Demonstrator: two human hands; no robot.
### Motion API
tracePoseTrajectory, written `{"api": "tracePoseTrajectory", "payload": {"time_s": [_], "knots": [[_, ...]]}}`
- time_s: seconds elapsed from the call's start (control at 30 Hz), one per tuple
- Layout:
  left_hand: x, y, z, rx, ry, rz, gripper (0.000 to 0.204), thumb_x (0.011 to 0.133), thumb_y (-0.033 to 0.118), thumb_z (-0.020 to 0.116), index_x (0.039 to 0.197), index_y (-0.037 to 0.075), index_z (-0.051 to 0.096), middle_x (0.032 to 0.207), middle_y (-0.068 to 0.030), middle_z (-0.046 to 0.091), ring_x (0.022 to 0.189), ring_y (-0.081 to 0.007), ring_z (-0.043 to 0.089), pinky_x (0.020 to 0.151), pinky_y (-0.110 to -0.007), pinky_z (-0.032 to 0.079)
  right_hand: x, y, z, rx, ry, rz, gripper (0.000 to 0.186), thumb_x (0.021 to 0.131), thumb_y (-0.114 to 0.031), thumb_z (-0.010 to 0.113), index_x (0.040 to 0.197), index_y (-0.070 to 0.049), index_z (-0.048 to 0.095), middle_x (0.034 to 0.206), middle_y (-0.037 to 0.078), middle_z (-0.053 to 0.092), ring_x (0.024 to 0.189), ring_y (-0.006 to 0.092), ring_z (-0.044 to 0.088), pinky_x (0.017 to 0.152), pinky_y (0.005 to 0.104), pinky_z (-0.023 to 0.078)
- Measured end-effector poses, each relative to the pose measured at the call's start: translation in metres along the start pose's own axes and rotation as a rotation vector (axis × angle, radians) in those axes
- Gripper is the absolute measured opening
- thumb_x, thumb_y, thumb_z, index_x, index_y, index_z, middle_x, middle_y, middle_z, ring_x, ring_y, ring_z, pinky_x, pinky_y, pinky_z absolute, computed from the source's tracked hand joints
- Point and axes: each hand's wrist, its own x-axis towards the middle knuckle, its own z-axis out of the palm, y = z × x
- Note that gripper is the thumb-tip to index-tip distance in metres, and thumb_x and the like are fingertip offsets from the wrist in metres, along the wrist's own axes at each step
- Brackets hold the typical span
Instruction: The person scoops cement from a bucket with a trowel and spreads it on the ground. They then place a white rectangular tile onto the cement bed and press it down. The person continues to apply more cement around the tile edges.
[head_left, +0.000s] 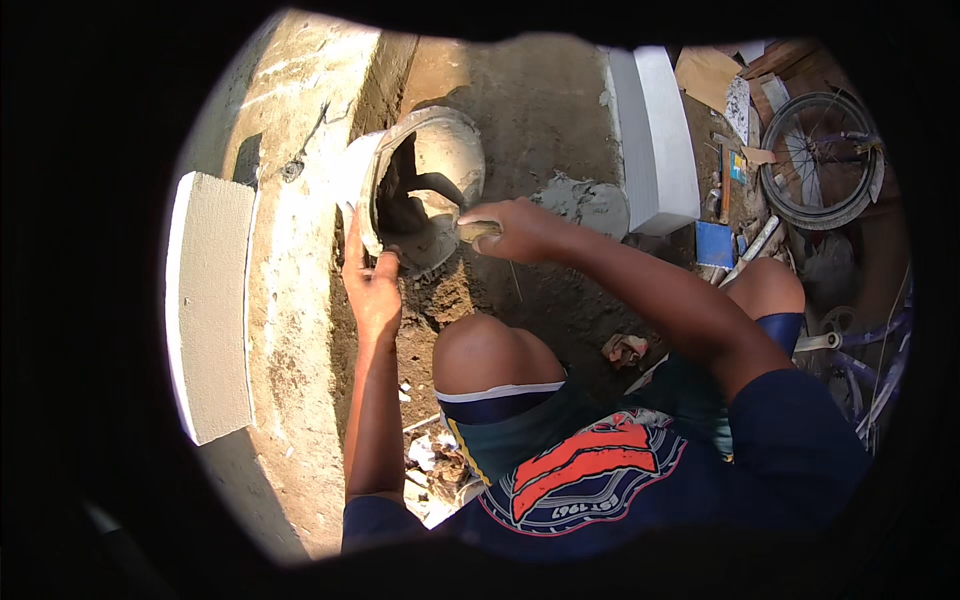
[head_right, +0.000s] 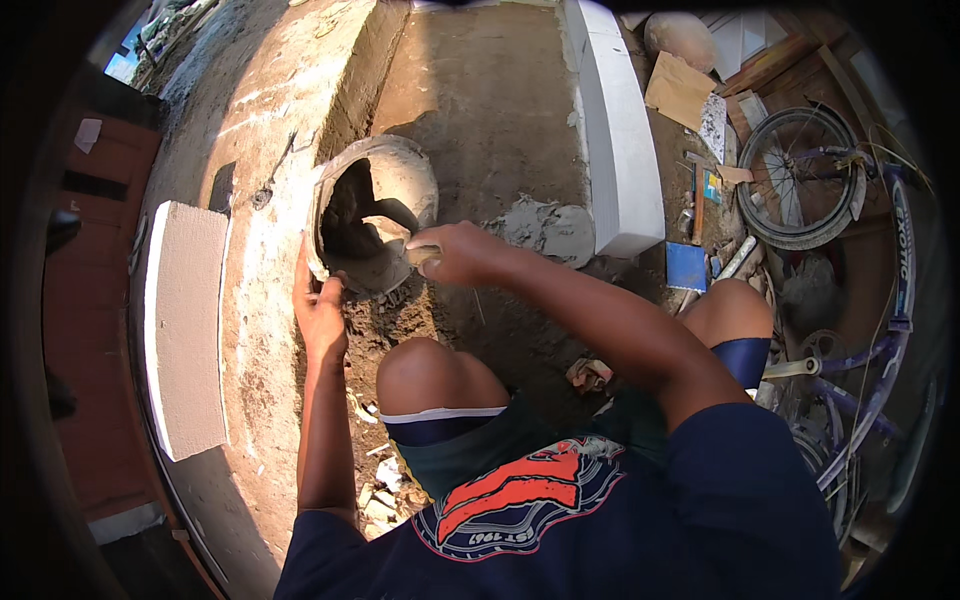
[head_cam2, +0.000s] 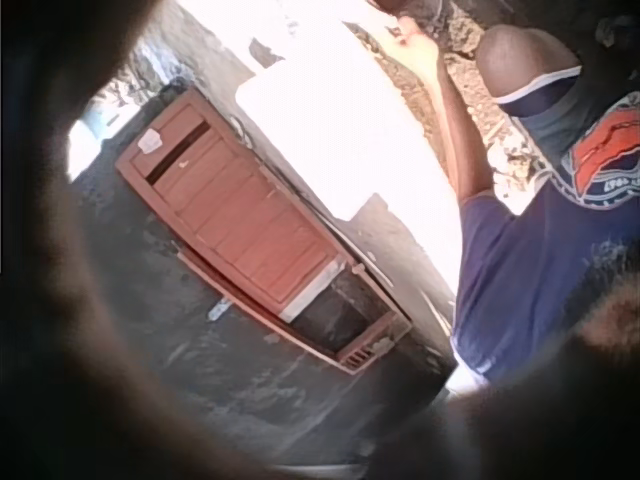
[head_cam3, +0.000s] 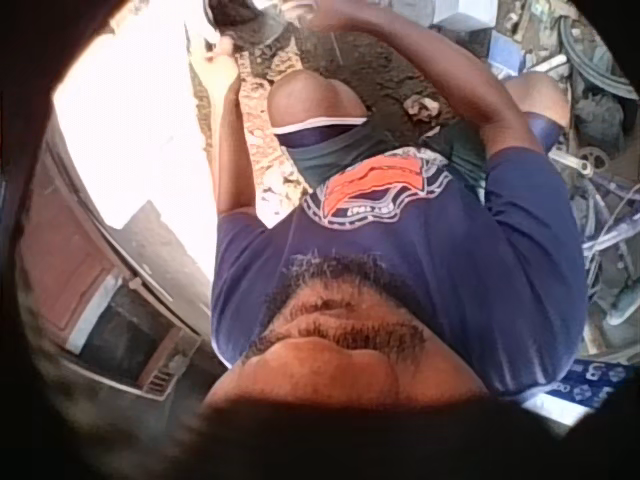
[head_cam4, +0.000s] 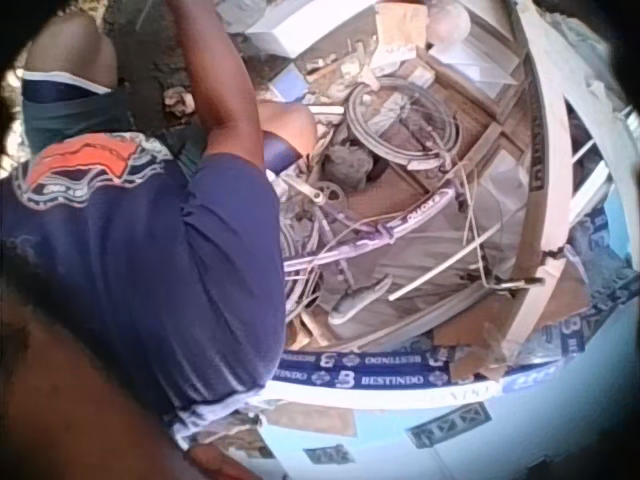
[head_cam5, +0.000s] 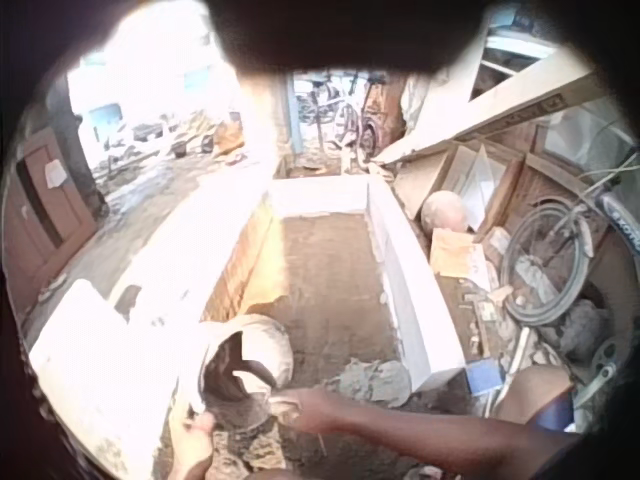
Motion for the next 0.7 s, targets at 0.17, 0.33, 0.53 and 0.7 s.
{"api": "tracePoseTrajectory", "payload": {"time_s": [0.17, 0.33, 0.53, 0.7], "knots": [[0.003, -0.010, -0.014, -0.200, 0.019, -0.159, 0.068, 0.093, -0.010, 0.056, 0.159, 0.006, 0.049, 0.140, -0.0078, 0.065, 0.115, -0.0164, 0.066, 0.098, -0.031, 0.054, -0.022, -0.006, 0.032, 1.238, -0.180, 0.443, 0.054, 0.108, -0.029, 0.062, 0.156, -0.010, 0.048, 0.090, 0.009, 0.068, 0.050, 0.0068, 0.053, 0.038, 0.0227, 0.040], [0.010, -0.031, 0.011, -0.395, 0.121, -0.261, 0.067, 0.094, -0.006, 0.061, 0.157, 0.014, 0.052, 0.126, -0.0079, 0.071, 0.100, -0.0148, 0.071, 0.067, -0.030, 0.063, -0.041, -0.011, 0.048, 1.846, -0.140, 0.454, 0.055, 0.109, -0.028, 0.059, 0.158, -0.014, 0.041, 0.094, 0.009, 0.068, 0.051, 0.0046, 0.052, 0.037, 0.0174, 0.039], [0.024, -0.012, -0.030, -0.422, 0.338, -0.207, 0.062, 0.094, 0.004, 0.066, 0.153, 0.015, 0.050, 0.110, -0.0047, 0.067, 0.090, -0.0188, 0.067, 0.074, -0.041, 0.060, -0.070, 0.019, -0.017, 0.928, 0.123, 0.502, 0.056, 0.104, -0.031, 0.066, 0.154, -0.015, 0.046, 0.098, 0.012, 0.071, 0.057, 0.0133, 0.061, 0.045, 0.0271, 0.048], [0.038, 0.024, -0.085, -0.373, 0.550, 0.006, 0.053, 0.096, 0.008, 0.069, 0.146, 0.009, 0.051, 0.121, -0.0108, 0.067, 0.105, -0.0238, 0.069, 0.084, -0.050, 0.063, -0.062, 0.087, 0.004, -0.284, 0.253, 0.239, 0.054, 0.099, -0.029, 0.068, 0.149, -0.020, 0.050, 0.110, 0.016, 0.072, 0.093, 0.0395, 0.072, 0.080, 0.0500, 0.058]]}}
